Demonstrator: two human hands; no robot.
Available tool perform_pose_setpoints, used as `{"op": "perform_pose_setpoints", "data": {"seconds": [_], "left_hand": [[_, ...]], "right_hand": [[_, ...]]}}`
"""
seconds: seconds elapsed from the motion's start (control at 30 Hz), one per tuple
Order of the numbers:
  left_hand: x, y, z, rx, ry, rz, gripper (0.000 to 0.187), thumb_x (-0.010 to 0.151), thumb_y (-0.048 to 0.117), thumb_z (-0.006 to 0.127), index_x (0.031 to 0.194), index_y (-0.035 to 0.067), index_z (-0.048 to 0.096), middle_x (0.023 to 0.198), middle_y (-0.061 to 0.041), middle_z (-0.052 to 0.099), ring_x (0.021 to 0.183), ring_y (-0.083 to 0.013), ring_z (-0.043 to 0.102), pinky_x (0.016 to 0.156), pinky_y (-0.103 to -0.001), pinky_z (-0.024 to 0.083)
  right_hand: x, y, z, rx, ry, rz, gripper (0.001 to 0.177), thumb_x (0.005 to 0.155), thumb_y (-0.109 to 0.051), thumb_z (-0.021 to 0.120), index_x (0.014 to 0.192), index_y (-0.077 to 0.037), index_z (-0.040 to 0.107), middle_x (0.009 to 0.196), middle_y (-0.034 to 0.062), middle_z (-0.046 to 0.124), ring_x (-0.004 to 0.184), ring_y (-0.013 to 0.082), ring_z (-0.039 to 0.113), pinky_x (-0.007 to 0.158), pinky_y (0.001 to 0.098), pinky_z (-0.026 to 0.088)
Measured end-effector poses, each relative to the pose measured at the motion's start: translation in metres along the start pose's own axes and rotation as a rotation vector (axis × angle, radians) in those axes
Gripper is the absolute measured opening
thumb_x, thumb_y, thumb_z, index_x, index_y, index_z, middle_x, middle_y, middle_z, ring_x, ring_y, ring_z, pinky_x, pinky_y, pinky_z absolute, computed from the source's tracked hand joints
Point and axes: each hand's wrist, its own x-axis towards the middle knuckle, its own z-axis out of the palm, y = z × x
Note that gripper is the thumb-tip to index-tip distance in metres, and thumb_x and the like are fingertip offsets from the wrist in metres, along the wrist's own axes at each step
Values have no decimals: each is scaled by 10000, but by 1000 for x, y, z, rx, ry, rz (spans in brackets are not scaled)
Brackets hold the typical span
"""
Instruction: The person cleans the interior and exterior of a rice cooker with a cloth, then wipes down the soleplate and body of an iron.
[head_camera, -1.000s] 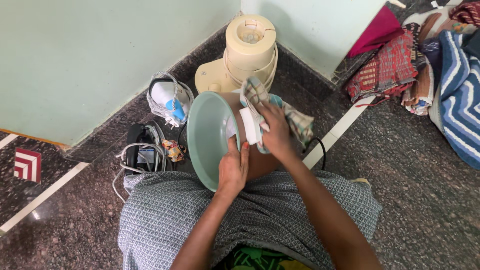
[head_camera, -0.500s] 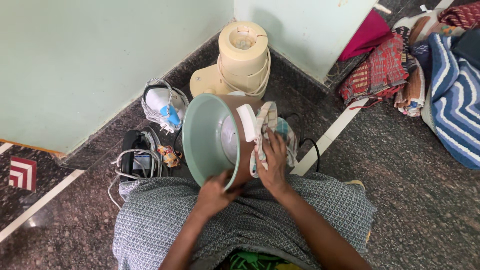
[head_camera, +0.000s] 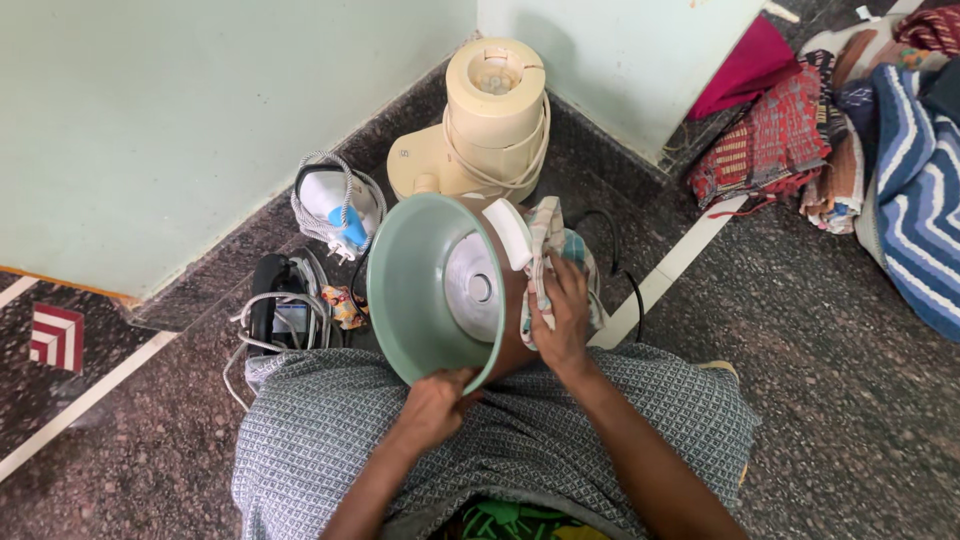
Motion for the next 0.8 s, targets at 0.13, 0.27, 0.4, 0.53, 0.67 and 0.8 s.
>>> {"op": "perform_pose_setpoints", "data": {"seconds": [0.13, 0.27, 0.4, 0.53, 0.67, 0.8], "left_hand": [[9, 27, -11, -17, -122, -54, 343, 888, 225, 733, 1181, 56, 678, 858, -241, 714, 788, -417, 702, 718, -508, 547], [33, 53, -39, -52, -115, -24, 416, 925, 308, 703, 1171, -17, 616, 803, -276, 686, 773, -471, 674, 713, -548, 525], [64, 68, -65, -212, -103, -40, 422, 941, 357, 699, 991, -51, 603, 762, -279, 644, 759, -498, 635, 701, -534, 494], [71, 74, -72, -223, -57, 19, 453, 961, 381, 693, 957, -63, 605, 759, -294, 614, 751, -505, 600, 691, -524, 477], [95, 68, -76, -267, -66, -175, 506, 968, 446, 611, 912, -57, 608, 706, -308, 578, 665, -452, 585, 677, -502, 470], [130, 53, -75, -366, 73, -233, 593, 1039, 490, 494, 859, -63, 605, 716, -303, 579, 663, -385, 606, 690, -484, 472]], "right_hand": [[10, 6, -9, 37, -5, -7, 335, 972, -102, 650, 1280, 29, 639, 1445, 198, 570, 1325, 413, 521, 1115, 501, 436], [22, 15, -14, 122, -2, 10, 352, 981, -106, 659, 1305, 30, 632, 1413, 189, 592, 1295, 400, 549, 1091, 476, 454], [23, 19, -16, 142, -39, 12, 369, 958, -88, 678, 1312, 10, 642, 1377, 184, 619, 1281, 393, 565, 1079, 464, 464], [23, 17, -16, 163, -33, 21, 361, 956, -70, 690, 1309, -4, 654, 1371, 178, 628, 1277, 381, 579, 1095, 466, 463], [24, 13, -17, 135, -36, -10, 395, 925, -71, 702, 1310, -4, 644, 1382, 184, 615, 1276, 391, 572, 1083, 460, 471], [15, 4, -14, -33, -49, -75, 465, 923, -172, 693, 1348, -11, 596, 1437, 219, 563, 1309, 425, 525, 1100, 539, 452]]}}
